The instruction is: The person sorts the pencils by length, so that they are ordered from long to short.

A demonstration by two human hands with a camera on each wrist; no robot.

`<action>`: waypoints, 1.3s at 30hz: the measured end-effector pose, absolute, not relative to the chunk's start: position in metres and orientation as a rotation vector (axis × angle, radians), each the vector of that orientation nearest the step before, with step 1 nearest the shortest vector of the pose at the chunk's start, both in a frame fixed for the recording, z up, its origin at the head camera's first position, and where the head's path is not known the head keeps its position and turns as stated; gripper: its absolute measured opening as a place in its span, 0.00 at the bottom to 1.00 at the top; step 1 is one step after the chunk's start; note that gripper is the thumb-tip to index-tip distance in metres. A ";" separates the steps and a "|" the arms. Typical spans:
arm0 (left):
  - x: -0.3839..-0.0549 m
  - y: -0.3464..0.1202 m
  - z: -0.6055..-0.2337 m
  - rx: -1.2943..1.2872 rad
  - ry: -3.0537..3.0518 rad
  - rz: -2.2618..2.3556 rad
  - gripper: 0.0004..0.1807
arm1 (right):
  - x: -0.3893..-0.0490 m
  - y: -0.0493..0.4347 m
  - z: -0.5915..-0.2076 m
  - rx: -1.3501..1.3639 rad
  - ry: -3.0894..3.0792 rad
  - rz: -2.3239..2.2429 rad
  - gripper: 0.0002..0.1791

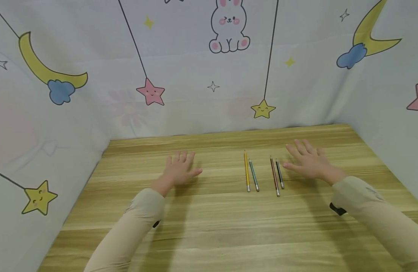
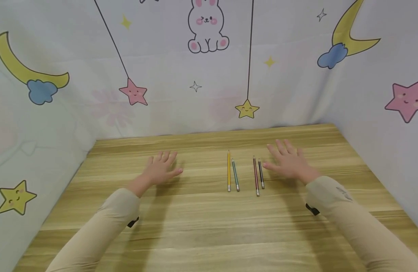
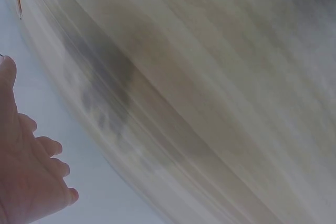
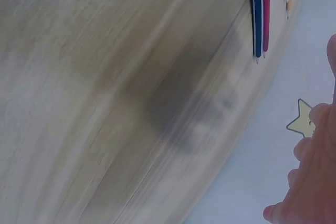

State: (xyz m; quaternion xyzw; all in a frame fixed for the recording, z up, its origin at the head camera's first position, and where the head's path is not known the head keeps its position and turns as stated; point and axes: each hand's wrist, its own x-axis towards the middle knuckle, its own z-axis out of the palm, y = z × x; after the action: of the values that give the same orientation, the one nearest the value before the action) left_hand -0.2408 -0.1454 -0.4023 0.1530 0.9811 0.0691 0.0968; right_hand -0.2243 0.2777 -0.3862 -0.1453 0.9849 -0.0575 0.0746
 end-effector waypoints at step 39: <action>-0.242 -0.029 -0.414 0.768 2.904 0.561 0.35 | -0.239 0.228 -0.409 -0.705 3.035 -0.636 0.38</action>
State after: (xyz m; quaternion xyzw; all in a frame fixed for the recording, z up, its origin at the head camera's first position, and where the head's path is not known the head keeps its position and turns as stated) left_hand -0.2418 -0.0294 -0.4139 0.2512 0.9494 0.1833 0.0429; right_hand -0.2388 0.2282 -0.4087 -0.2218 0.9542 -0.2000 -0.0193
